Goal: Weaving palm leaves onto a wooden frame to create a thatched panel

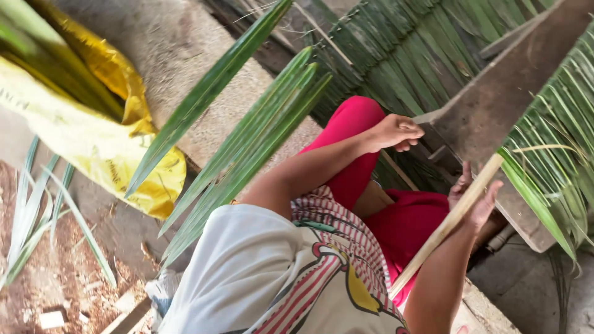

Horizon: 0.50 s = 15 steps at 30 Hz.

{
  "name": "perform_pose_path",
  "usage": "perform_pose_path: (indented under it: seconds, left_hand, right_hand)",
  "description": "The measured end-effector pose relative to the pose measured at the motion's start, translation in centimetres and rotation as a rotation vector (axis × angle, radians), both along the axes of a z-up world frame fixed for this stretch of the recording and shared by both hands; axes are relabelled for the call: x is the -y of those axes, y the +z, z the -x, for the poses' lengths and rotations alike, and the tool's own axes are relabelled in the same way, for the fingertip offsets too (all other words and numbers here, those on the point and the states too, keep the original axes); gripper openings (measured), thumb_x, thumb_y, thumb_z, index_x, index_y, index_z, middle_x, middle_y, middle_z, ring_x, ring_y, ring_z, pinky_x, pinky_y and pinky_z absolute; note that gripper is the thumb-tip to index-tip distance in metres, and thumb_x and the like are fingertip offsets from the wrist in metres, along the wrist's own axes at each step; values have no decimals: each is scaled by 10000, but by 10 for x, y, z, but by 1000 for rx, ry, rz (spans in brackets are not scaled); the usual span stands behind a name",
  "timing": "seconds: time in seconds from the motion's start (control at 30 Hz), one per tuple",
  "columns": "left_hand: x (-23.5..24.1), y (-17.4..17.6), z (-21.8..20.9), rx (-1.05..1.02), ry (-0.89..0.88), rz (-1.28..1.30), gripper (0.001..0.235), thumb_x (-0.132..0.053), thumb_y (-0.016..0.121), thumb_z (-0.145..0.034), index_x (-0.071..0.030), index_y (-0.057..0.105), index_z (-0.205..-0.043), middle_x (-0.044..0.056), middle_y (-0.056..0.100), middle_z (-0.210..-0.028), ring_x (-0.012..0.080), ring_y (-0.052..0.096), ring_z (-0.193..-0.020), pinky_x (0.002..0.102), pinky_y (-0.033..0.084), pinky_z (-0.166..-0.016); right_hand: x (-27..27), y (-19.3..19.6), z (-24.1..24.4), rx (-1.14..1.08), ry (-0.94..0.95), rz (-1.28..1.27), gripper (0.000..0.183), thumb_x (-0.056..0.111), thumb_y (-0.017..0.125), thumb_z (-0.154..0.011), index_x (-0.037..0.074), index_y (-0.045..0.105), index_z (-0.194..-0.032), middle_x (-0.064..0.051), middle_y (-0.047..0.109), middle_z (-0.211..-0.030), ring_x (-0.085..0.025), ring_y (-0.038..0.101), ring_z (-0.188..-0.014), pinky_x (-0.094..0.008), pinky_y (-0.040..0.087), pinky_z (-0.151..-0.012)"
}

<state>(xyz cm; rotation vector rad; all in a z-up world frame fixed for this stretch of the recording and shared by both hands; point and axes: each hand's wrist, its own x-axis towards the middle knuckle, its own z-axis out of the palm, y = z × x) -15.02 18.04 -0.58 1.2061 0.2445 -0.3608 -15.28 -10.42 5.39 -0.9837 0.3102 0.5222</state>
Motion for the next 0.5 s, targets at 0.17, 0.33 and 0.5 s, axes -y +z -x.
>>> perform_pose_path:
  seconds: [0.17,0.33,0.5]
  left_hand:
    - [2,0,4,70,28,92,291,-221,681,-934,22,757,-1075,150,737,-861,197,702,-668,311,601,-567]
    - [7,11,7,54,-44,-52,273,-250,655,-937,-15,755,-1034,99,715,-817,182,688,-647,292,609,-557]
    - [16,3,7,130,-64,-156,240,-312,643,-925,-94,716,-858,43,683,-752,166,678,-615,293,581,-533]
  right_hand:
    - [12,-19,3,-186,-376,98,445,365,401,-1088,40,645,-1268,-59,776,-1002,-140,751,-782,-221,650,-688]
    - [27,-53,-10,-209,-417,191,146,134,587,-996,87,710,-1057,-28,778,-928,-122,666,-674,-197,565,-667]
    - [31,-61,-13,-176,-322,277,264,184,481,-986,130,740,-980,1,713,-814,-118,618,-649,-189,528,-715]
